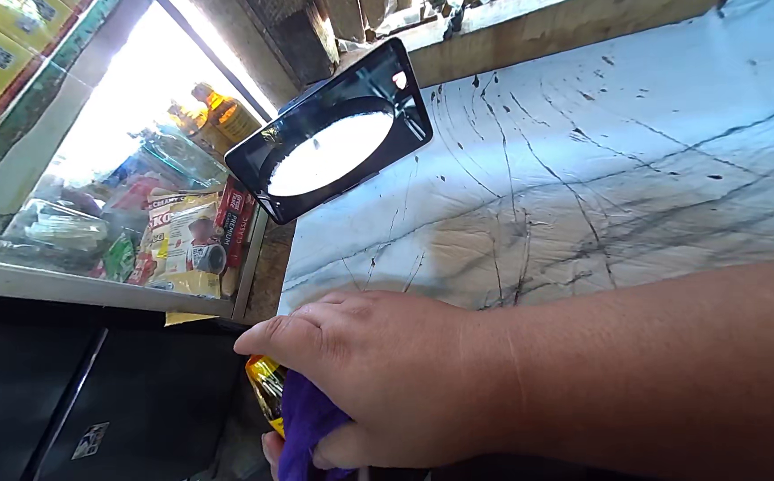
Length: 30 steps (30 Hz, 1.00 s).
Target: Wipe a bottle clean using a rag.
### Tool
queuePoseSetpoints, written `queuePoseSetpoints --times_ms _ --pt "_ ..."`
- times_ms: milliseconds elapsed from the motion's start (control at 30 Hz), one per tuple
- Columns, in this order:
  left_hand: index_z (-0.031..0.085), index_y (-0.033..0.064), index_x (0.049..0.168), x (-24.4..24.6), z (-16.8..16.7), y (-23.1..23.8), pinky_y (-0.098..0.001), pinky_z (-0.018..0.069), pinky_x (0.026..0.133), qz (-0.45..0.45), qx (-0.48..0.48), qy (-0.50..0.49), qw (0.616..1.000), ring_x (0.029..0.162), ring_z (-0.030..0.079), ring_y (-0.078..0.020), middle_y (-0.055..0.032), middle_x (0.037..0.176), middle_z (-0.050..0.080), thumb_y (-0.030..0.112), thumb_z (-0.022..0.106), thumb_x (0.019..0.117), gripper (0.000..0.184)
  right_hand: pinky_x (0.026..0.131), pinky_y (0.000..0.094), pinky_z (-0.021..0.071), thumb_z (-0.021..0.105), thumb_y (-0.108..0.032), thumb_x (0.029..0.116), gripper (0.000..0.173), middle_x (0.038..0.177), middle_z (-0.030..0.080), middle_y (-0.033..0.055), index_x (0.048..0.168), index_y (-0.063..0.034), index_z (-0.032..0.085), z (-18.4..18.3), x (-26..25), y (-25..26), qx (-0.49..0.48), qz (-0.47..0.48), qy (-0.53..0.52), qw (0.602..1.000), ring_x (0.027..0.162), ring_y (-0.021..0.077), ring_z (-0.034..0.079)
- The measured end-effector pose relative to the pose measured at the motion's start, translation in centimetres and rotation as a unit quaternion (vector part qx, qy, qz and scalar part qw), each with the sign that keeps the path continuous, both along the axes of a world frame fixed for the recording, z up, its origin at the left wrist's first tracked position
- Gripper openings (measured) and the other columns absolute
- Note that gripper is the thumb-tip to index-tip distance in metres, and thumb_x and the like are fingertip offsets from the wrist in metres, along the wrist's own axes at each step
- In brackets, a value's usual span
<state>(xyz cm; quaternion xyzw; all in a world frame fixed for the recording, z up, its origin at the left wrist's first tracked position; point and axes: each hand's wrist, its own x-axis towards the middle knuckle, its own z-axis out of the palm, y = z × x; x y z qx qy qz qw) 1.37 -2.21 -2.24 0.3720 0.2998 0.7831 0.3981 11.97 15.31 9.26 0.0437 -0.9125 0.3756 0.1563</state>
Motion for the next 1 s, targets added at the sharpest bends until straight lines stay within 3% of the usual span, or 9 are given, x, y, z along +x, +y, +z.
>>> queuePoseSetpoints --times_ms 67,200,300,433,533,600,700,833,1000 --pt "0.075 0.0143 0.115 0.4 0.2 0.4 -0.0269 0.0582 0.085 -0.028 0.011 -0.027 0.999 0.099 0.072 -0.0093 -0.0005 0.108 0.076 0.053 0.051 0.0999 0.048 0.084 0.0402 0.0536 0.079 -0.025 0.0856 0.061 0.111 0.070 0.0094 0.139 -0.0063 0.057 -0.4 -0.1 0.0 -0.015 -0.001 0.038 0.999 0.104 0.0215 0.066" --pt "0.072 0.0149 0.118 0.9 1.3 1.1 -0.0273 0.0602 0.079 -0.065 0.028 -0.024 0.997 0.092 0.074 -0.0123 -0.0037 0.107 0.076 0.049 0.050 0.1021 0.044 0.083 0.0366 0.0535 0.062 -0.028 0.1012 0.036 0.106 0.070 0.0047 0.134 -0.0110 0.061 0.3 0.1 0.0 -0.032 -0.021 0.001 0.999 0.101 0.0168 0.066" --pt "0.072 0.0191 0.123 0.6 1.9 1.0 -0.0252 0.0604 0.076 -0.054 0.002 -0.006 0.999 0.093 0.074 -0.0097 -0.0002 0.108 0.077 0.050 0.049 0.1019 0.044 0.080 0.0347 0.0533 0.054 -0.030 0.1059 0.030 0.102 0.069 0.0030 0.129 -0.0123 0.063 0.4 0.1 0.2 -0.039 -0.022 -0.005 0.999 0.097 0.0137 0.066" --pt "0.075 0.0172 0.115 1.2 1.6 1.2 -0.0238 0.0591 0.078 -0.037 0.019 -0.017 0.999 0.089 0.073 -0.0079 0.0005 0.103 0.077 0.050 0.052 0.1004 0.042 0.078 0.0386 0.0545 0.069 -0.024 0.0954 0.039 0.103 0.071 0.0072 0.131 -0.0072 0.063 -0.5 -0.3 0.2 -0.047 -0.005 0.048 0.998 0.096 0.0182 0.068" --pt "0.075 0.0135 0.108 0.6 0.3 0.7 -0.0264 0.0596 0.077 -0.009 0.014 -0.052 0.998 0.088 0.073 -0.0090 -0.0012 0.100 0.077 0.051 0.051 0.1002 0.045 0.092 0.0418 0.0516 0.079 -0.029 0.0871 0.070 0.120 0.068 0.0082 0.148 -0.0105 0.049 0.1 0.0 0.3 -0.007 0.013 -0.011 1.000 0.114 0.0224 0.063" --pt "0.075 0.0139 0.108 0.4 0.1 0.5 -0.0267 0.0591 0.080 -0.007 0.014 -0.039 0.999 0.092 0.073 -0.0094 -0.0011 0.102 0.076 0.051 0.050 0.1009 0.045 0.094 0.0415 0.0505 0.080 -0.029 0.0867 0.074 0.123 0.066 0.0080 0.150 -0.0116 0.046 0.5 0.1 0.3 -0.005 0.017 -0.033 0.999 0.116 0.0225 0.061" --pt "0.074 0.0167 0.117 -0.2 -0.4 0.1 -0.0261 0.0575 0.086 -0.031 0.017 0.000 0.999 0.100 0.071 -0.0085 0.0008 0.109 0.076 0.052 0.051 0.1003 0.045 0.086 0.0403 0.0532 0.076 -0.026 0.0897 0.058 0.113 0.069 0.0070 0.141 -0.0103 0.055 0.2 0.1 0.3 -0.017 0.008 0.006 1.000 0.107 0.0209 0.065" --pt "0.075 0.0149 0.117 0.3 1.3 0.8 -0.0289 0.0604 0.079 -0.005 0.025 -0.014 1.000 0.097 0.073 -0.0099 -0.0004 0.107 0.077 0.039 0.054 0.1017 0.035 0.078 0.0360 0.0539 0.058 -0.027 0.1040 0.030 0.101 0.069 0.0037 0.129 -0.0118 0.064 0.4 0.1 0.4 -0.053 -0.004 0.010 0.999 0.095 0.0145 0.066" --pt "0.073 0.0154 0.123 0.5 1.7 0.7 -0.0291 0.0603 0.084 -0.026 0.012 -0.021 0.999 0.105 0.072 -0.0110 -0.0015 0.115 0.075 0.038 0.055 0.1018 0.036 0.075 0.0321 0.0527 0.056 -0.027 0.1054 0.026 0.098 0.068 0.0030 0.124 -0.0112 0.065 0.5 0.1 0.5 -0.076 -0.009 0.009 0.997 0.091 0.0114 0.065"
